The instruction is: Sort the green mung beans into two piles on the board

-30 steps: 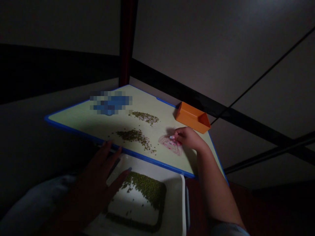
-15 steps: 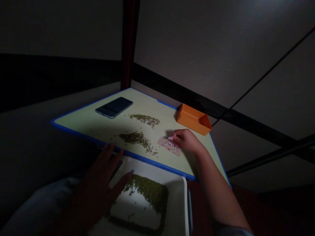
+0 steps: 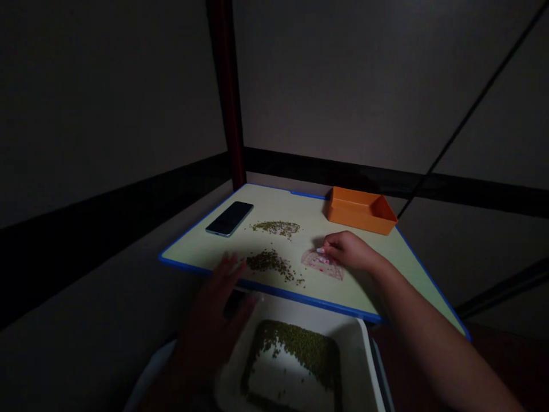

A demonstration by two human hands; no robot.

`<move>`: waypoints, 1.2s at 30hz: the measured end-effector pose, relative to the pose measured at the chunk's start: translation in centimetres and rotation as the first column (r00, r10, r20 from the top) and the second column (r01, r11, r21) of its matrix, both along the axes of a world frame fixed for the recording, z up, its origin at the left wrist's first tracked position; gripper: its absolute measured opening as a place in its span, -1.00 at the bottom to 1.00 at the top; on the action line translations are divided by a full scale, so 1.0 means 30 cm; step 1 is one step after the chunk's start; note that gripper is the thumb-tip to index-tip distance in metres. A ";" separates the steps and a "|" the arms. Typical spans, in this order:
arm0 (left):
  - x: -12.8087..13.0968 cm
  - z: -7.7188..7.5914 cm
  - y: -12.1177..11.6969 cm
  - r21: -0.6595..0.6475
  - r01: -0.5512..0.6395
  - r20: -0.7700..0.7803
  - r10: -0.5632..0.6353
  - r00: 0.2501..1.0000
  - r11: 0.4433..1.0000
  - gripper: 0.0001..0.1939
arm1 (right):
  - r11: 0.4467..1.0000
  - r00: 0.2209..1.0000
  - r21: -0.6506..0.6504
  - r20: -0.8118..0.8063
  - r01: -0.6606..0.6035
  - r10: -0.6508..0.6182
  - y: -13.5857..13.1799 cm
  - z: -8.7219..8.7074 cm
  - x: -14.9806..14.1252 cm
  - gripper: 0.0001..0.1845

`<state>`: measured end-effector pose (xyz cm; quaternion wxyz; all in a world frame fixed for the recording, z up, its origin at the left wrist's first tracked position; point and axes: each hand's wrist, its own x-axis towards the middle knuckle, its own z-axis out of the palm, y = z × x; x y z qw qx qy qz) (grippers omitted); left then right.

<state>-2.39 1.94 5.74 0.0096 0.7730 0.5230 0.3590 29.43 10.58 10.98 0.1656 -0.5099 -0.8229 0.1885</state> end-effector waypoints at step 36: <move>0.026 -0.129 -0.017 -0.237 0.041 -0.163 -0.081 0.983 0.971 -0.31 | 0.995 0.998 0.096 0.057 0.013 -0.018 0.006 0.021 -0.014 -0.74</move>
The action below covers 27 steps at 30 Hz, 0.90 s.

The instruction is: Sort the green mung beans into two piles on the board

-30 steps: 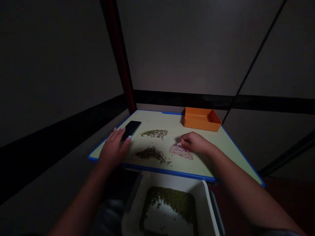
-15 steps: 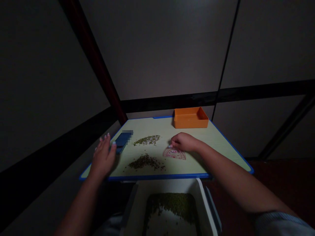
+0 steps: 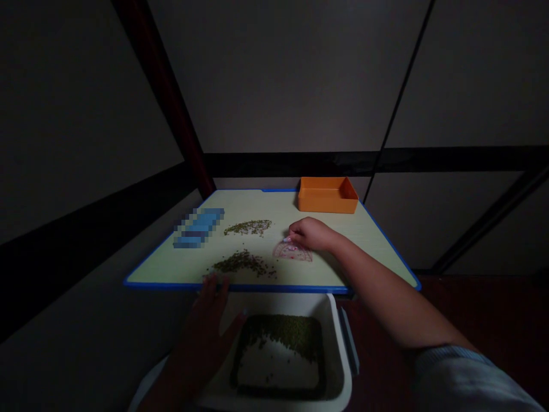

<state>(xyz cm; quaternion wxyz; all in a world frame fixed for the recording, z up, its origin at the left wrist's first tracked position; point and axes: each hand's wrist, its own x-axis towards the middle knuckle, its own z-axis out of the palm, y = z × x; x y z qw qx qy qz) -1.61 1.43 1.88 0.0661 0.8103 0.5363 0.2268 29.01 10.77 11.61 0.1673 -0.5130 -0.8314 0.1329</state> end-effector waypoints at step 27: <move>0.029 0.010 -0.009 0.027 -0.097 0.009 0.097 0.995 0.995 -0.23 | 0.982 0.974 -0.068 0.133 -0.173 0.181 -0.035 0.024 -0.018 -0.80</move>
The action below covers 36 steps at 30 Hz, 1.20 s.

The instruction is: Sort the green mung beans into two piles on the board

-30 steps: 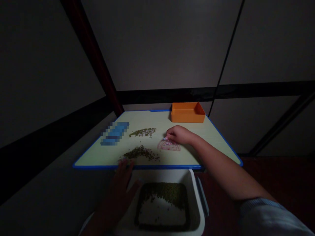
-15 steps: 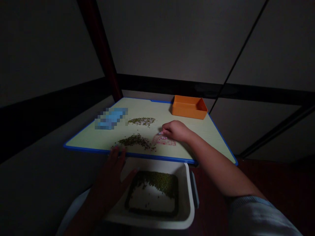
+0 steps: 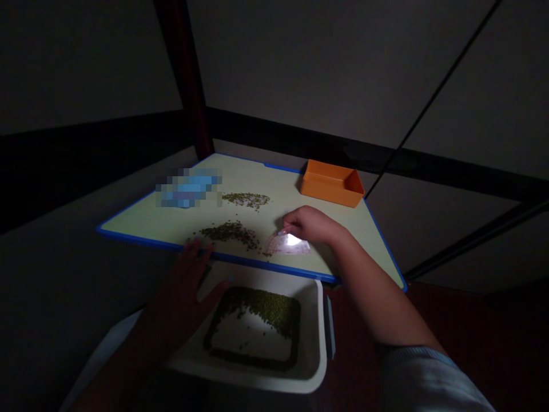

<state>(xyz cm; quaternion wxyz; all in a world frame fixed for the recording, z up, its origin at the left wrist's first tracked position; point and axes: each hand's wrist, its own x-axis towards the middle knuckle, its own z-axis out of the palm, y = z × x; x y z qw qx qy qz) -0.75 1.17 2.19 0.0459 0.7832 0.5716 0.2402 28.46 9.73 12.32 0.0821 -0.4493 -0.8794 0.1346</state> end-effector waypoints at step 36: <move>0.020 0.021 -0.004 0.019 -0.027 0.003 0.027 1.000 0.999 -0.25 | 0.918 0.995 -0.395 -0.101 -0.034 -0.007 0.001 0.006 0.036 -0.77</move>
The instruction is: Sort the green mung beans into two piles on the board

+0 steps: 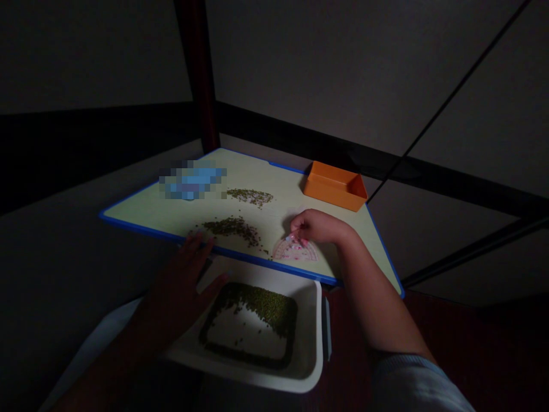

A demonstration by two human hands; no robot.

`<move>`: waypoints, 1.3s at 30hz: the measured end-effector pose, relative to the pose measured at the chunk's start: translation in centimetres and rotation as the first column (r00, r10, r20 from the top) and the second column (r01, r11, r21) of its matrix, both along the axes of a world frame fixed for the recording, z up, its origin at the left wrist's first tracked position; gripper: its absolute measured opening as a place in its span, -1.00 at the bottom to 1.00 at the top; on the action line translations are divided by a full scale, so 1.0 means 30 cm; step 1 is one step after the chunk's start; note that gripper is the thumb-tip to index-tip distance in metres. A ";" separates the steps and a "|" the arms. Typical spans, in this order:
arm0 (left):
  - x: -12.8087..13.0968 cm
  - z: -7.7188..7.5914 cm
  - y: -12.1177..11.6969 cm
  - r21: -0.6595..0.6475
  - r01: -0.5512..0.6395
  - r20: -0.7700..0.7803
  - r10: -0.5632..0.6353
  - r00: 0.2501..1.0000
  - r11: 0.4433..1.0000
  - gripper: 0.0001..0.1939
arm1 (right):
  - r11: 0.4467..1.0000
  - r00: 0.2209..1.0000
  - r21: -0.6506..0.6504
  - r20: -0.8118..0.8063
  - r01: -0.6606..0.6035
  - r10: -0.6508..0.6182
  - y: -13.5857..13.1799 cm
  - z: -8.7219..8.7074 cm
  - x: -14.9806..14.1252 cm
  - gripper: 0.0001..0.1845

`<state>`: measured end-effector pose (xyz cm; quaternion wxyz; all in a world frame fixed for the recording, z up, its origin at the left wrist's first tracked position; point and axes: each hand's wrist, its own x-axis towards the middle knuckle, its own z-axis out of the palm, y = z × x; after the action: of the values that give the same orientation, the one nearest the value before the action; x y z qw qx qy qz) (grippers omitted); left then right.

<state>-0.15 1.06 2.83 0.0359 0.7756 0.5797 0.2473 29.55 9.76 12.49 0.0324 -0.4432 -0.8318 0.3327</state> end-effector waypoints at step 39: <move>-0.003 -0.001 -0.001 -0.011 0.004 0.018 -0.003 1.000 1.000 -0.25 | 0.998 0.995 0.050 -0.080 -0.050 0.054 -0.013 0.007 -0.017 -0.79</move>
<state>-0.24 1.04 2.79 0.0458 0.7741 0.5794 0.2511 29.05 9.36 12.69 0.0681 -0.4066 -0.8487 0.3314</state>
